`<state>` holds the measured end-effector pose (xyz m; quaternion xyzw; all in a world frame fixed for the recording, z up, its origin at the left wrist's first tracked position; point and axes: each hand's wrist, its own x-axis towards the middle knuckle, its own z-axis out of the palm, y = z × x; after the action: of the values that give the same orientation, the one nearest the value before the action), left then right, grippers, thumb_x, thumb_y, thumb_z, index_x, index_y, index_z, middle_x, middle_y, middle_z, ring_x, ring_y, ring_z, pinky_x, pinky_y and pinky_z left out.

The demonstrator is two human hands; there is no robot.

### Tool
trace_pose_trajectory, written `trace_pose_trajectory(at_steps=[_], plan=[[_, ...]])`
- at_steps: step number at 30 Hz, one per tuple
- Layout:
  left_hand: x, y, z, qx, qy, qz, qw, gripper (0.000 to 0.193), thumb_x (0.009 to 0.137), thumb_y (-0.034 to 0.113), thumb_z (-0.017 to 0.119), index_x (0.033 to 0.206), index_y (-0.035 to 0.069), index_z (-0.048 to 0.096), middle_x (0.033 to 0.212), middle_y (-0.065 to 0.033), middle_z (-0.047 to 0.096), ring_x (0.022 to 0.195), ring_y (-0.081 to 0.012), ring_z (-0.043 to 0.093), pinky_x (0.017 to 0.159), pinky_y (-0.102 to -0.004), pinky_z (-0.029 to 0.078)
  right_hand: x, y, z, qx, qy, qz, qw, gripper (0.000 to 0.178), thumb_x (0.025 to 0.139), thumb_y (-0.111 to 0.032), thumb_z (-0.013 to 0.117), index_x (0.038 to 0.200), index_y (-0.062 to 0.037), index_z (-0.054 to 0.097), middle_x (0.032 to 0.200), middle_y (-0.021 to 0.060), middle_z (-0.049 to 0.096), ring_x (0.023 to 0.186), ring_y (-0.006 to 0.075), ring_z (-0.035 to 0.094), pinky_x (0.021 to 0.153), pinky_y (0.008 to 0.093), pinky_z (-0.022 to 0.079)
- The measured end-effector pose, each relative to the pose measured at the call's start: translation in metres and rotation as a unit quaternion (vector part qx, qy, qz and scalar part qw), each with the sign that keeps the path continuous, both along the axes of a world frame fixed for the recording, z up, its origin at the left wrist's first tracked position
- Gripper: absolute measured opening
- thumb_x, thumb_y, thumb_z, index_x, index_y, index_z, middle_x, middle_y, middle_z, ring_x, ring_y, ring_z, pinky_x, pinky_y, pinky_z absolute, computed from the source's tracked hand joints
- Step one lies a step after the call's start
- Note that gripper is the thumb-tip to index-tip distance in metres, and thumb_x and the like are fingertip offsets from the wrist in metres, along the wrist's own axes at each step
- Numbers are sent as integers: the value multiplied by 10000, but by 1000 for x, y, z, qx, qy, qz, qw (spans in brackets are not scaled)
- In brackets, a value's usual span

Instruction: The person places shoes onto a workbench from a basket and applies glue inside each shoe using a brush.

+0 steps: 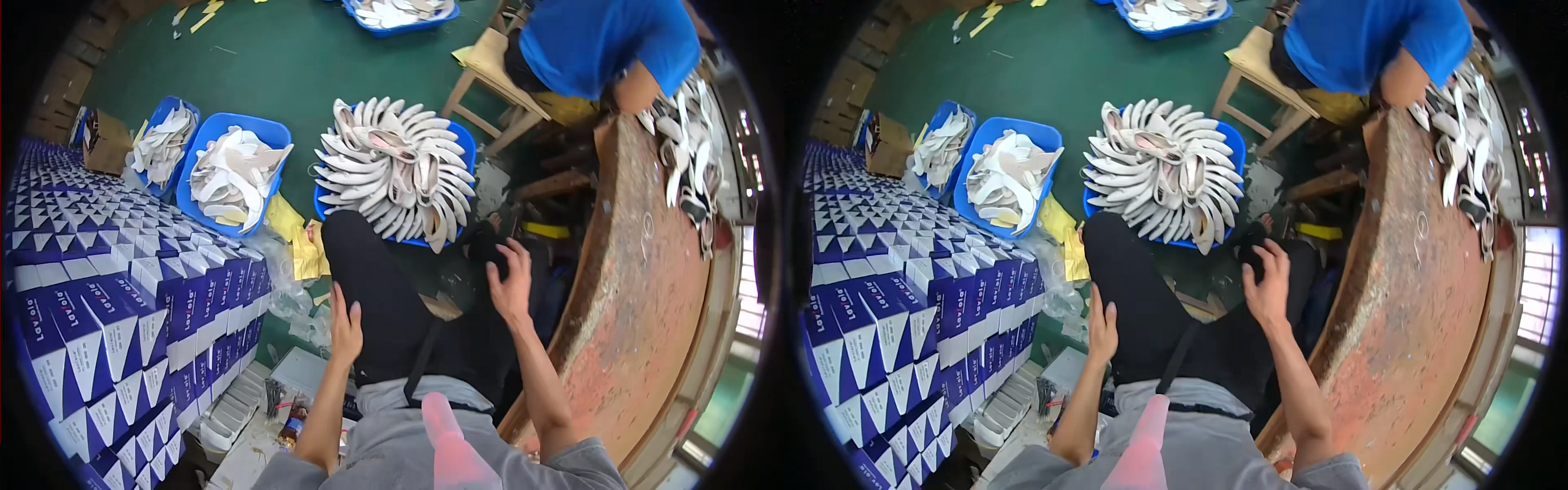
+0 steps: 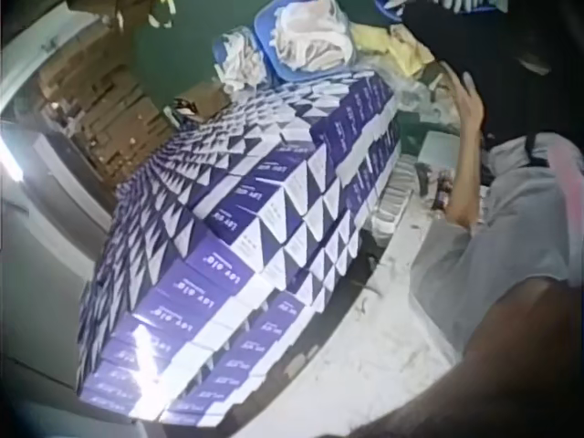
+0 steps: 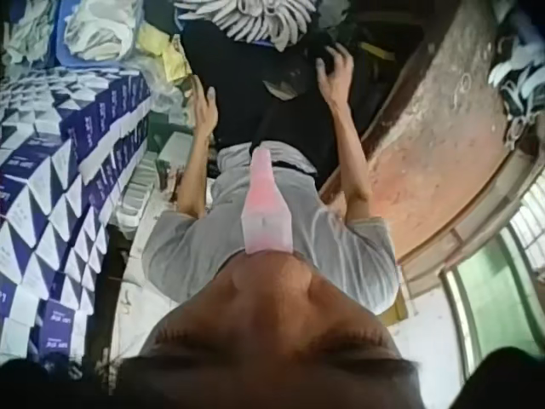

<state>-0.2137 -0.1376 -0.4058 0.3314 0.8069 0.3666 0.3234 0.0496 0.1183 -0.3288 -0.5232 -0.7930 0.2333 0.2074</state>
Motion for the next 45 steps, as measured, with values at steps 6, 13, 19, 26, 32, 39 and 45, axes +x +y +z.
trace_pose_trajectory(at_steps=[6,13,19,26,32,39,45], plan=[[-4,-40,26,-27,-14,31,999,540,1079,261,607,1500,-73,554,1591,-302,499,1507,-465,440,1246,-474,338,-181,114,-121,-81,58,149,984,438,905,-90,719,1318,15,616,1435,226,579,1332,440,563,1097,487,493],[-42,49,85,-7,169,-34,985,216,955,60,702,1152,0,769,1331,-213,706,1238,-407,651,1072,-494,505,-303,225,-285,29,-149,222,963,359,934,-94,642,1284,-12,624,1285,250,655,1226,430,639,1062,514,520],[-127,268,-13,21,-24,22,999,241,979,81,703,1187,-38,727,1139,-210,758,1057,-347,742,938,-408,567,-268,269,-306,-89,-162,238,954,177,931,-119,642,1077,-19,658,1021,219,709,942,426,725,817,540,573],[-160,406,-201,-159,18,-71,985,529,889,273,793,1306,-36,692,1203,-264,751,1124,-416,727,987,-464,560,-198,307,-232,-102,65,34,992,272,980,-234,699,1085,14,660,878,274,715,828,437,736,743,494,559],[-131,391,-239,-182,-4,-75,980,713,837,317,838,1384,-81,613,1217,-307,732,1160,-440,709,1022,-483,547,-200,291,-259,-116,27,-83,989,278,948,-203,733,1018,36,608,845,279,712,791,443,738,721,499,553],[-117,412,-241,-170,-43,-89,980,617,831,303,852,1262,-82,638,1192,-314,715,1153,-467,690,1023,-515,548,-197,231,-339,-137,-140,7,981,310,978,-274,678,1021,26,615,889,348,699,852,538,703,758,578,569],[-126,400,-258,-197,-34,-113,973,524,834,230,779,1261,-50,660,1204,-316,703,1163,-469,683,1027,-532,544,-204,172,-332,-195,-247,86,945,409,1020,-399,625,1095,3,644,872,314,733,822,509,734,770,595,595]])
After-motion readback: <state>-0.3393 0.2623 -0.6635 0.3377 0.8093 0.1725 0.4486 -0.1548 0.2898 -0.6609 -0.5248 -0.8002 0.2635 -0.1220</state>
